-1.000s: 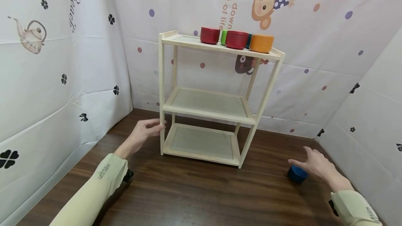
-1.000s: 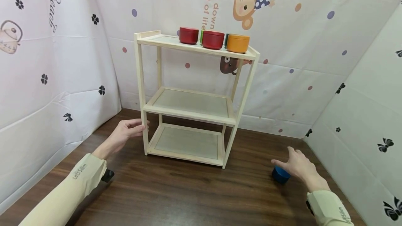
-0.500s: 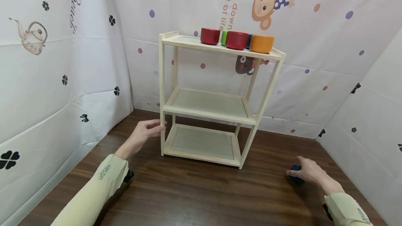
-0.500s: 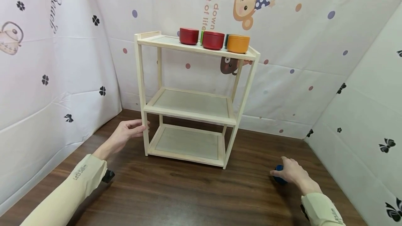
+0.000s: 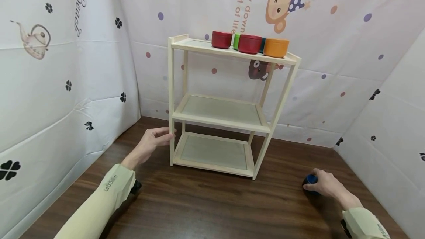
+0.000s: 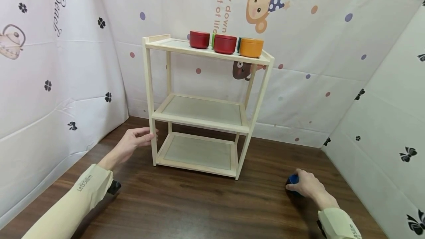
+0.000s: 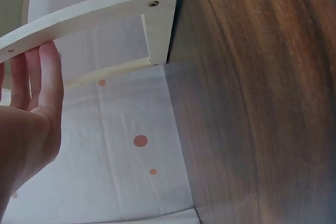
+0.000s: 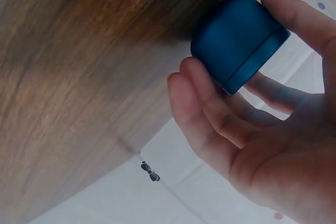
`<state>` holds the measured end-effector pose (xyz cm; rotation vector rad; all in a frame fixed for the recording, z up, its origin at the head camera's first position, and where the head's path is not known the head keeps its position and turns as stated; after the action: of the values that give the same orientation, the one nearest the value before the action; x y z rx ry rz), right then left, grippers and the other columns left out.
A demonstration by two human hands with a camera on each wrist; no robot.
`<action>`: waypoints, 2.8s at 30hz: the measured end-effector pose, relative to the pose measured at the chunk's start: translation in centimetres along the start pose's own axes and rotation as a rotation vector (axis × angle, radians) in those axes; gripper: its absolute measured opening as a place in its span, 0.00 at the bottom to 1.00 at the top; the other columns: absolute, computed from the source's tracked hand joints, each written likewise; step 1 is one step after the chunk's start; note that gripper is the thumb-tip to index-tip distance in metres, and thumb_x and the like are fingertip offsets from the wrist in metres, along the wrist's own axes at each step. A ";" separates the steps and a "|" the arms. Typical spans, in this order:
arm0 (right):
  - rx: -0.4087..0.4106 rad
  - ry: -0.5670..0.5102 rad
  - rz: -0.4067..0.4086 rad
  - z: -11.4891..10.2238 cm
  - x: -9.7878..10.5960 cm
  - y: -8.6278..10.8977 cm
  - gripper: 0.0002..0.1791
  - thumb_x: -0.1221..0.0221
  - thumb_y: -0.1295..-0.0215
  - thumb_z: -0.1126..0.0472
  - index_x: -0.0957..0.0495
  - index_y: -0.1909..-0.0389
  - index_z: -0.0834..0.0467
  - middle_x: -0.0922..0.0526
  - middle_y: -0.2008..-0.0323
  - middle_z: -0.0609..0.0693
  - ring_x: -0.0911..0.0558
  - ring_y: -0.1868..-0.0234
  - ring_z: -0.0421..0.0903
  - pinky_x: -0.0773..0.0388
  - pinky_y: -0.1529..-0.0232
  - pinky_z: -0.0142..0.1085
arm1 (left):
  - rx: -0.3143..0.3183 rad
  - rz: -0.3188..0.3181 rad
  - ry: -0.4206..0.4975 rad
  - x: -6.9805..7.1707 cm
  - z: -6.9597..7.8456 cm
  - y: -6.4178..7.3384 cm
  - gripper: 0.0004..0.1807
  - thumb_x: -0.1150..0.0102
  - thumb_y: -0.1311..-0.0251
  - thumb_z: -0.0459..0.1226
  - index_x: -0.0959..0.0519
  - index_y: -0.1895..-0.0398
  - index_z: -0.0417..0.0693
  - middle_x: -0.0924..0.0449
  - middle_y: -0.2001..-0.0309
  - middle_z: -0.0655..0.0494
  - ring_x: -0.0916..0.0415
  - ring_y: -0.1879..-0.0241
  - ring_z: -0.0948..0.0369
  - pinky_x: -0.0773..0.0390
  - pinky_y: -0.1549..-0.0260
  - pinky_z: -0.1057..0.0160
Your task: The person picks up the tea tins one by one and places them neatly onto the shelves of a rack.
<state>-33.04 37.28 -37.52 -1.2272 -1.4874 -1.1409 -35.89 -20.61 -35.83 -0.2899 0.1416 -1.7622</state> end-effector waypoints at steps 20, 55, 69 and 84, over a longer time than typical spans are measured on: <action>0.105 -0.026 0.176 -4.5 4.8 0.8 0.41 0.35 0.42 0.42 0.33 0.43 0.73 0.21 0.57 0.70 0.18 0.63 0.56 0.19 0.69 0.46 | -0.014 0.005 0.005 0.1 -0.2 -0.1 0.26 0.40 0.36 0.41 0.27 0.40 0.34 0.16 0.53 0.66 0.19 0.51 0.67 0.18 0.48 0.62; 0.331 0.049 0.360 -14.5 14.0 3.6 0.34 0.33 0.46 0.39 0.23 0.50 0.63 0.16 0.58 0.61 0.18 0.56 0.60 0.19 0.63 0.50 | -0.003 0.010 -0.009 0.1 0.0 0.0 0.26 0.39 0.36 0.42 0.27 0.39 0.35 0.16 0.51 0.63 0.19 0.51 0.66 0.19 0.47 0.58; 0.331 0.051 0.324 -17.5 17.4 4.8 0.33 0.33 0.46 0.40 0.24 0.51 0.61 0.16 0.58 0.63 0.18 0.59 0.54 0.20 0.66 0.41 | 0.010 0.002 -0.015 0.1 0.0 0.1 0.29 0.41 0.35 0.42 0.30 0.37 0.32 0.16 0.52 0.64 0.19 0.52 0.67 0.21 0.44 0.54; 0.416 0.054 0.286 -20.9 19.3 5.9 0.29 0.32 0.46 0.40 0.23 0.53 0.57 0.17 0.57 0.58 0.19 0.60 0.49 0.24 0.72 0.34 | 0.003 0.000 -0.001 0.1 0.0 0.0 0.27 0.41 0.35 0.41 0.28 0.38 0.33 0.16 0.53 0.66 0.19 0.52 0.68 0.19 0.46 0.58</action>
<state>-28.40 21.04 -13.85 -1.0649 -1.3685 -0.6302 -35.90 -20.73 -35.84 -0.2884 0.1386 -1.7622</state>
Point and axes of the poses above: each hand's wrist, its own y-axis away from the middle knuckle, its own x-axis out of the back of the hand, z = x × y, the point moved 6 cm from there along -y, towards the middle knuckle
